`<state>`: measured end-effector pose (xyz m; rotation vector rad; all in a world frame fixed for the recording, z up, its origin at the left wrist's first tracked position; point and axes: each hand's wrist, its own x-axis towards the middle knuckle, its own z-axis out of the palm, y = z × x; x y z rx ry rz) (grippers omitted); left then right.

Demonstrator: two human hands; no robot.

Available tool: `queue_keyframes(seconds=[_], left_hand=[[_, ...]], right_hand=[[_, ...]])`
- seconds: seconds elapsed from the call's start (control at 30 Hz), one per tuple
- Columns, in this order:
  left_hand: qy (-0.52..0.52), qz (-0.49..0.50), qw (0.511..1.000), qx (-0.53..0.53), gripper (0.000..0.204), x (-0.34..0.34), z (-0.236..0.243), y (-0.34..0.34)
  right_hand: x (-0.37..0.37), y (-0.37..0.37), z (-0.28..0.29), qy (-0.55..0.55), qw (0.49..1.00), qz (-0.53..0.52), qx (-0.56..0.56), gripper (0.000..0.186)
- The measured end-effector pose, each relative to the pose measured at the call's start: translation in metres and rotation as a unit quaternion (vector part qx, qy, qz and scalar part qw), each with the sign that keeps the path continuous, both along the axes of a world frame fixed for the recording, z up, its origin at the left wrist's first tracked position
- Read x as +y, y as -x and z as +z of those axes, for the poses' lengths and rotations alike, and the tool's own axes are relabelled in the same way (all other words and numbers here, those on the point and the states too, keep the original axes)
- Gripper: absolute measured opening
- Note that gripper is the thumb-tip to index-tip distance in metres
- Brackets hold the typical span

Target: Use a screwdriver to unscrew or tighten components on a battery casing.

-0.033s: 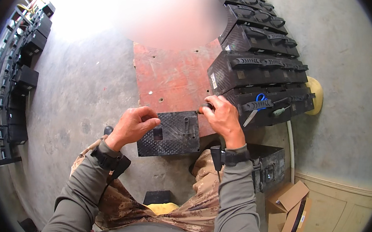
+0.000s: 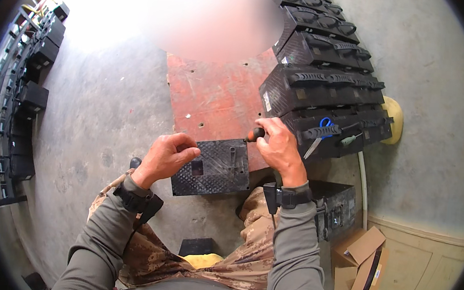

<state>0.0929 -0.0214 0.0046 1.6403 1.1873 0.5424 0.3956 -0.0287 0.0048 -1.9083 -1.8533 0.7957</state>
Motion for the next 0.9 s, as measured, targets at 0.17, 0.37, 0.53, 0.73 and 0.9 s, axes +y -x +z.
queue_keyframes(seconds=[0.17,0.37,0.53,0.73,0.9], left_hand=[[-0.014,-0.003,1.0,0.012,0.021,0.002,0.003,0.0],[-0.015,-0.006,1.0,0.019,0.022,0.0,-0.001,0.002],[-0.003,-0.004,1.0,0.005,0.021,0.0,-0.001,0.002],[-0.006,-0.005,1.0,0.01,0.022,0.0,0.001,0.003],[-0.014,-0.011,1.0,0.009,0.022,0.0,0.0,0.002]], right_hand=[[-0.006,0.001,-0.002,-0.134,0.99,0.037,-0.012,0.056],[0.0,0.009,0.008,0.079,0.995,-0.048,-0.04,0.048],[-0.003,0.002,-0.004,-0.179,0.98,0.089,-0.01,0.053],[-0.005,0.007,0.007,0.001,0.998,-0.023,-0.064,0.053],[0.001,0.006,0.007,0.081,0.996,-0.036,-0.025,0.046]])
